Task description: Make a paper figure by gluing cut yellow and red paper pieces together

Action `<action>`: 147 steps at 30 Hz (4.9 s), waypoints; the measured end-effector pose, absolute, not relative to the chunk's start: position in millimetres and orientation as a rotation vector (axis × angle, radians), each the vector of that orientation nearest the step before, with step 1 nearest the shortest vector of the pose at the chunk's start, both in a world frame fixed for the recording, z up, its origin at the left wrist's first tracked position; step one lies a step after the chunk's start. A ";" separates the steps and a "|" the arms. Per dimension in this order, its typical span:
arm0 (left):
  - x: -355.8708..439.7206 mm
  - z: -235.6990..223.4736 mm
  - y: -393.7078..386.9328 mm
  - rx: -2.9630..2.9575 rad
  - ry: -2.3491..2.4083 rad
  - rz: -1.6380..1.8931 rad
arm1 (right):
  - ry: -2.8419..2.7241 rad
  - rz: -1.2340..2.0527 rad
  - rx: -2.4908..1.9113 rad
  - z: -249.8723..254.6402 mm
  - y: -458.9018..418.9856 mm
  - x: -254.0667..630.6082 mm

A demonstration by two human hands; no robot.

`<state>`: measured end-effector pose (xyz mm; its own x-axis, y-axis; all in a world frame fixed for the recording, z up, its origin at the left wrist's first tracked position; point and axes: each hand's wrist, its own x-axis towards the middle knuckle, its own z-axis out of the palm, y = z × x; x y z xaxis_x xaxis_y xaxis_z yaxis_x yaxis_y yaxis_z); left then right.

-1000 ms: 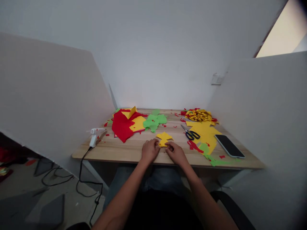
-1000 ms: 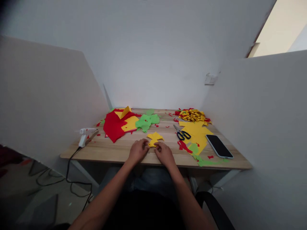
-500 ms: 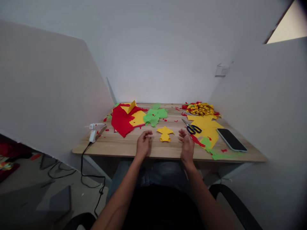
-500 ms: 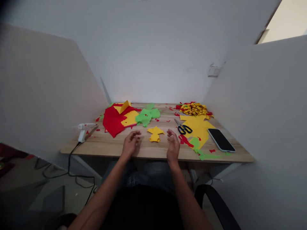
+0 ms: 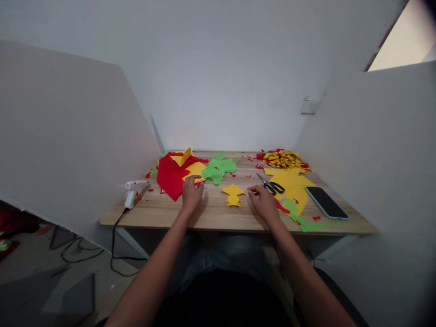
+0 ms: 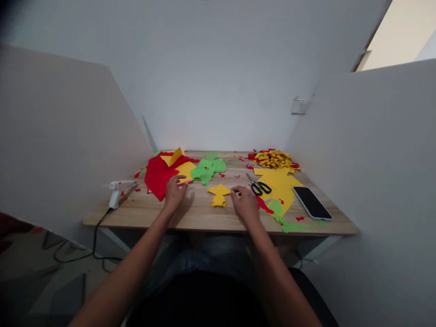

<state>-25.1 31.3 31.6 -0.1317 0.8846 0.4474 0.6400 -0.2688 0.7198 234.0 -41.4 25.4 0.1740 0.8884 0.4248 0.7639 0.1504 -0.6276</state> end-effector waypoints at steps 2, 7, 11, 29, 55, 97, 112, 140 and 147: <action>-38.6 28.2 54.2 1.924 1.837 1.259 | -1.563 0.075 -1.806 18.7 -31.4 260.2; -64.4 13.4 75.6 2.004 2.096 0.997 | -1.455 -0.117 -2.138 -2.1 -20.4 292.5; -93.9 -0.7 72.4 2.021 2.202 0.803 | -1.469 -0.176 -2.251 -13.6 -14.6 300.7; -117.0 15.9 37.1 2.251 2.254 0.836 | -1.404 0.138 -2.352 8.6 8.4 323.3; -36.5 -21.1 -143.7 1.059 1.424 1.483 | -0.763 1.797 -0.817 -17.0 -174.2 168.5; 3.8 -43.9 -144.5 0.611 1.072 1.362 | -1.608 1.388 -1.209 -33.2 -172.9 165.0; 1.0 -57.9 -138.3 0.612 1.122 1.333 | -1.594 1.445 -1.108 -48.5 -169.7 161.6; -2.5 -35.7 -139.3 0.378 1.010 1.517 | -1.348 1.027 -1.371 -16.6 -156.5 188.1; -8.3 -35.1 -138.4 0.344 1.035 1.546 | -1.640 0.262 -1.930 16.0 -86.9 233.6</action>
<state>-8.3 -138.4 -35.1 -0.2726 0.9061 -0.3236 -0.6443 0.0779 0.7608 233.6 -86.9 16.0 0.2224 0.9501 0.2186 0.8349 -0.0699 -0.5459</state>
